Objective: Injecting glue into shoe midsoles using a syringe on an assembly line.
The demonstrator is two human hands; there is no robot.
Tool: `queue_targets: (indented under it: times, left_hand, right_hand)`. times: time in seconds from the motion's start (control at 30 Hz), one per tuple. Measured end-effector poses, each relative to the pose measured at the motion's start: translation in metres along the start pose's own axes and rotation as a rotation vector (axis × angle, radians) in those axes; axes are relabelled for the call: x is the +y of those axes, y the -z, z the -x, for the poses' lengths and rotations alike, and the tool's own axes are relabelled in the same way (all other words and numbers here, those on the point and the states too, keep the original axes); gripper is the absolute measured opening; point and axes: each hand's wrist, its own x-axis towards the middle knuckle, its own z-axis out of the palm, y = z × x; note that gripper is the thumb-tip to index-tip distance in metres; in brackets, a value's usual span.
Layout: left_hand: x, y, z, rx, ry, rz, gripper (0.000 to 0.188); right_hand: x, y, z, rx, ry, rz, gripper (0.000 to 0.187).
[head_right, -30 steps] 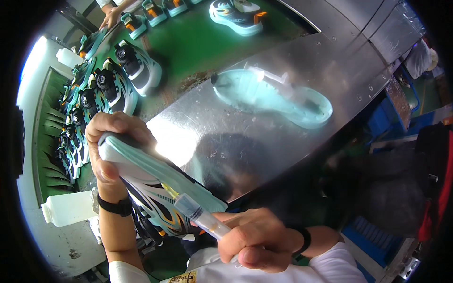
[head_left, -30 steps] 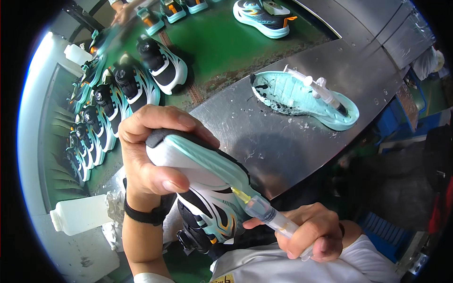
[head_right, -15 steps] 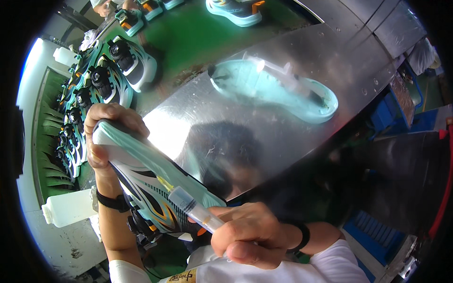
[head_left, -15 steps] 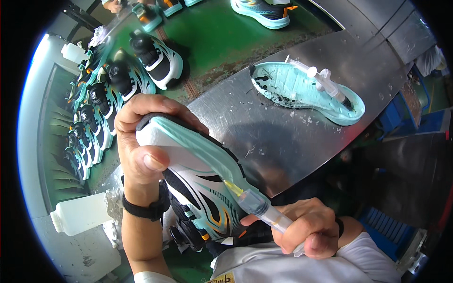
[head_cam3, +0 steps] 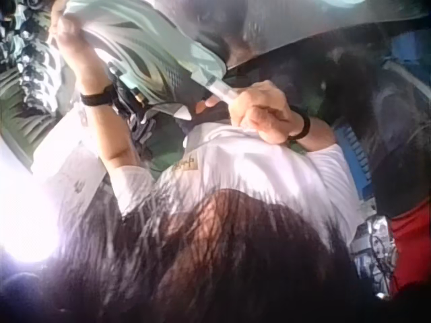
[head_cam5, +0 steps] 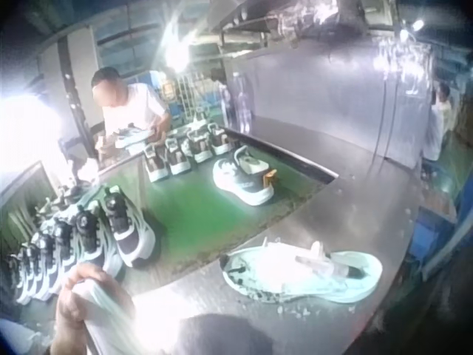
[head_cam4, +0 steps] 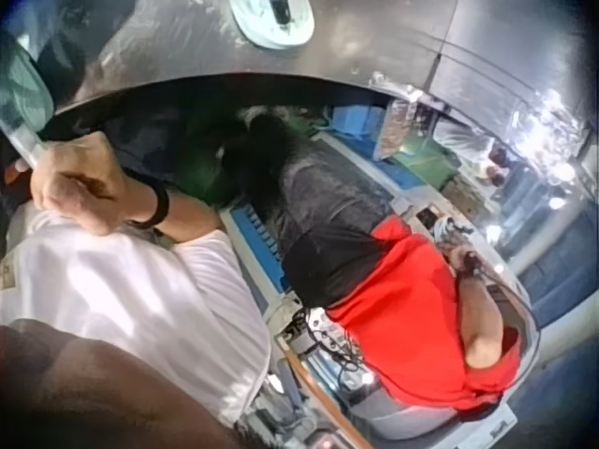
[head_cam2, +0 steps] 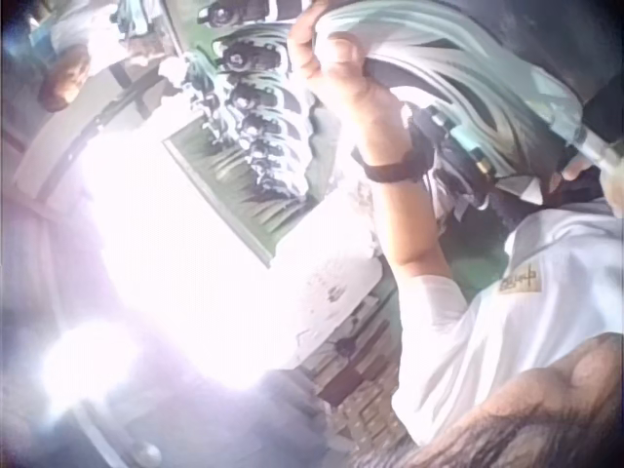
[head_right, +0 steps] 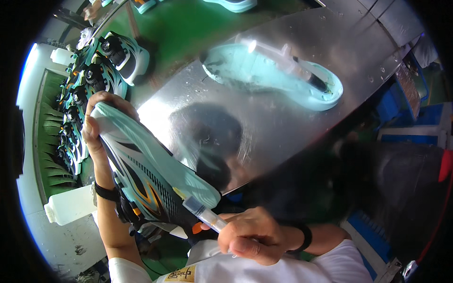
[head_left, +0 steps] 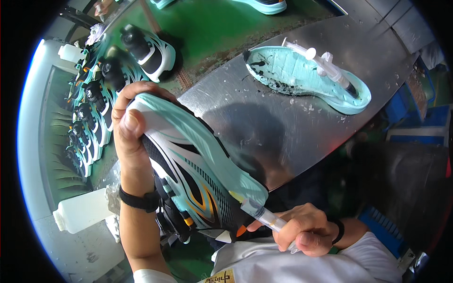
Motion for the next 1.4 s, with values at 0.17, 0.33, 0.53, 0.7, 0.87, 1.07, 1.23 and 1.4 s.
queue_targets:
  times: [0.17,0.33,0.53,0.7,0.87,1.07,1.23,1.4]
  left_hand:
    - [-0.008,0.016,0.004,0.143,0.092,-0.072,0.055]
    - [-0.005,0.025,0.014,0.264,0.193,-0.193,0.053]
    - [0.004,0.014,0.037,0.603,0.320,-0.214,0.041]
    - [0.019,0.004,0.070,0.805,0.692,-0.179,0.045]
    - [0.034,0.010,0.108,0.826,0.724,-0.183,0.042]
    - [0.042,0.007,0.161,0.895,0.690,-0.002,0.040]
    - [0.050,0.013,0.210,0.880,0.632,-0.111,0.039]
    - [0.055,0.000,0.229,0.738,0.790,0.088,0.052]
  right_hand:
    - [0.004,0.004,0.026,0.024,-0.038,-0.067,0.033]
    - [0.005,0.009,0.043,0.083,-0.071,-0.129,0.036]
    - [0.021,0.017,0.052,0.121,-0.085,-0.478,0.041]
    - [0.036,0.025,0.047,0.136,-0.065,-0.515,0.039]
    - [0.042,0.021,0.042,0.026,-0.018,-0.294,0.026]
    - [0.045,0.027,0.042,-0.078,0.011,-0.004,0.010]
    - [0.038,0.026,0.042,-0.121,0.030,0.095,0.008]
    - [0.034,0.029,0.049,-0.145,0.022,0.115,0.010]
